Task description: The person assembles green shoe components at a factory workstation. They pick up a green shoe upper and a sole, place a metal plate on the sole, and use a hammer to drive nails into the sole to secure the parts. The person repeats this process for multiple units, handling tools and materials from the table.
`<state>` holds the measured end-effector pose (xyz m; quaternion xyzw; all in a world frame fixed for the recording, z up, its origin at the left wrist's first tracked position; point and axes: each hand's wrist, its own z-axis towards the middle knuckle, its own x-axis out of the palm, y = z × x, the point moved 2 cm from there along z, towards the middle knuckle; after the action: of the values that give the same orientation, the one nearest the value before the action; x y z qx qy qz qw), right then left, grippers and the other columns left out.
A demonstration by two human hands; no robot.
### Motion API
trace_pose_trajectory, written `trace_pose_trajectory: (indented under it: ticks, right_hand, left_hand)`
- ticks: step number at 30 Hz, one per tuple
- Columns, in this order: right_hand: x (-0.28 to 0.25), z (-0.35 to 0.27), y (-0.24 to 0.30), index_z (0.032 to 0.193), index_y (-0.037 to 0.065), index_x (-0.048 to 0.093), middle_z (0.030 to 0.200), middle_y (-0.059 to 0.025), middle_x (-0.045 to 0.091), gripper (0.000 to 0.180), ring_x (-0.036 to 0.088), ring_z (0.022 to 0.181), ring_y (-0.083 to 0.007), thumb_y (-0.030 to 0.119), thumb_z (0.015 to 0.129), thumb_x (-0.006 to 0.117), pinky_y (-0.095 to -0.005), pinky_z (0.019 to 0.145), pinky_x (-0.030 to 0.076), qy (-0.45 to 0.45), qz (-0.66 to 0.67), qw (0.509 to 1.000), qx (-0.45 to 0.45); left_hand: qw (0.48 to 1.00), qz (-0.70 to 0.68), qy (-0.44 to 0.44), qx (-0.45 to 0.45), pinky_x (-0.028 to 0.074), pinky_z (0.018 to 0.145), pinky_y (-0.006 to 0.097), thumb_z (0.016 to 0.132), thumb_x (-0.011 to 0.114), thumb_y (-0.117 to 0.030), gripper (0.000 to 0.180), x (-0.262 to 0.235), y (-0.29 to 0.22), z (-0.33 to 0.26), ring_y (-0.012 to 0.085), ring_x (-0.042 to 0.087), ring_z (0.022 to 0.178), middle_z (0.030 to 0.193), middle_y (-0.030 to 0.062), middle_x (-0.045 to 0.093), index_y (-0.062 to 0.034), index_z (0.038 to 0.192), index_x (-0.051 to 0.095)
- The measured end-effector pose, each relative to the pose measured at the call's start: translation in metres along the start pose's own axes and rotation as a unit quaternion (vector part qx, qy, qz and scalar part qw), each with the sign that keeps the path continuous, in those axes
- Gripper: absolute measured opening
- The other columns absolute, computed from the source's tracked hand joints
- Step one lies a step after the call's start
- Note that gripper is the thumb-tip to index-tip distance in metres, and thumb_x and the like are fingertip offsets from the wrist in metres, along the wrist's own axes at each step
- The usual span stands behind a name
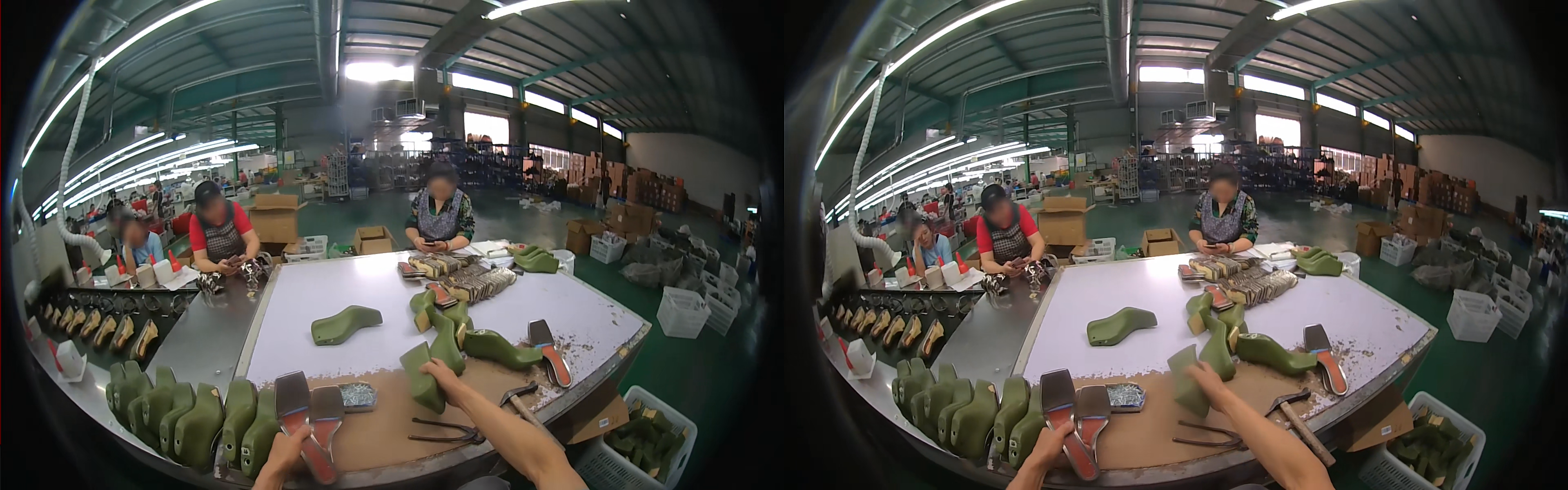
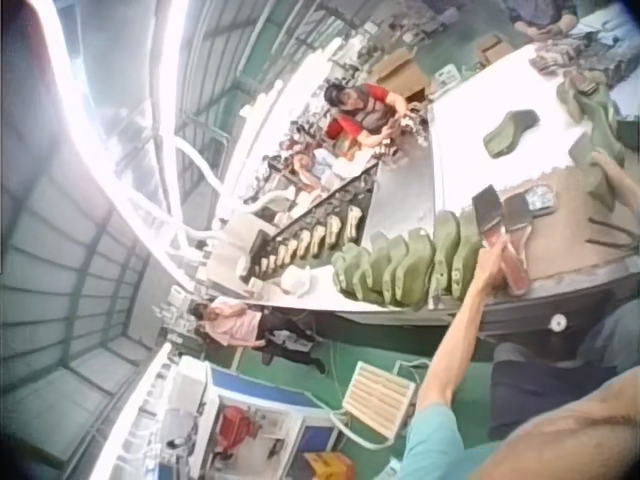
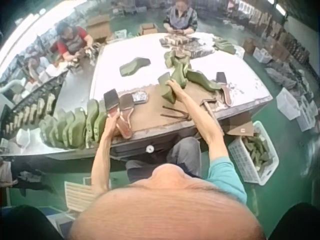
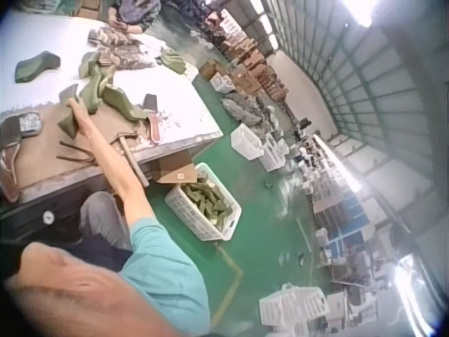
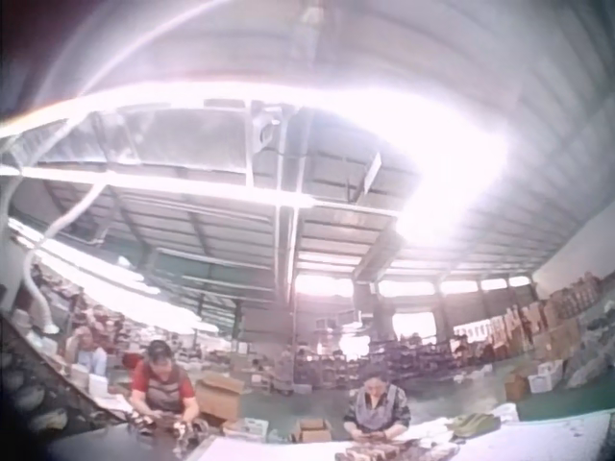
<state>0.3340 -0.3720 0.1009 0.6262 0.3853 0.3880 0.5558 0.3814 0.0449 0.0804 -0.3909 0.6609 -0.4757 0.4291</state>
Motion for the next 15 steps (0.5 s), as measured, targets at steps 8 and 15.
trace_pose_trajectory:
  ticks: [8, 15]
  right_hand:
    - [0.070, -0.141, 0.063, 0.146, 0.004, 0.043, 0.120, -0.0077, 0.058, 0.062, 0.059, 0.102, -0.0150, 0.029, 0.093, 0.062, -0.0313, 0.086, 0.052, 0.160, 0.173, 0.971, -0.036]
    - [0.113, -0.159, 0.030, 0.146, 0.006, 0.045, 0.117, -0.0117, 0.062, 0.063, 0.060, 0.098, -0.0158, 0.027, 0.091, 0.064, -0.0302, 0.086, 0.052, 0.164, 0.117, 0.979, -0.020]
  left_hand:
    - [0.959, -0.173, 0.210, -0.081, 0.056, 0.097, 0.049, 0.109, 0.031, -0.038, 0.052, -0.009, -0.025, -0.009, 0.0343, 0.071, 0.105, 0.118, 0.0223, 0.070, -0.0039, 0.144, 0.048]
    - [0.966, -0.236, 0.100, 0.006, 0.061, 0.085, 0.043, 0.107, 0.050, -0.040, 0.053, 0.003, 0.014, -0.041, 0.0286, 0.072, 0.096, 0.112, 0.0171, 0.070, 0.0089, 0.125, 0.059]
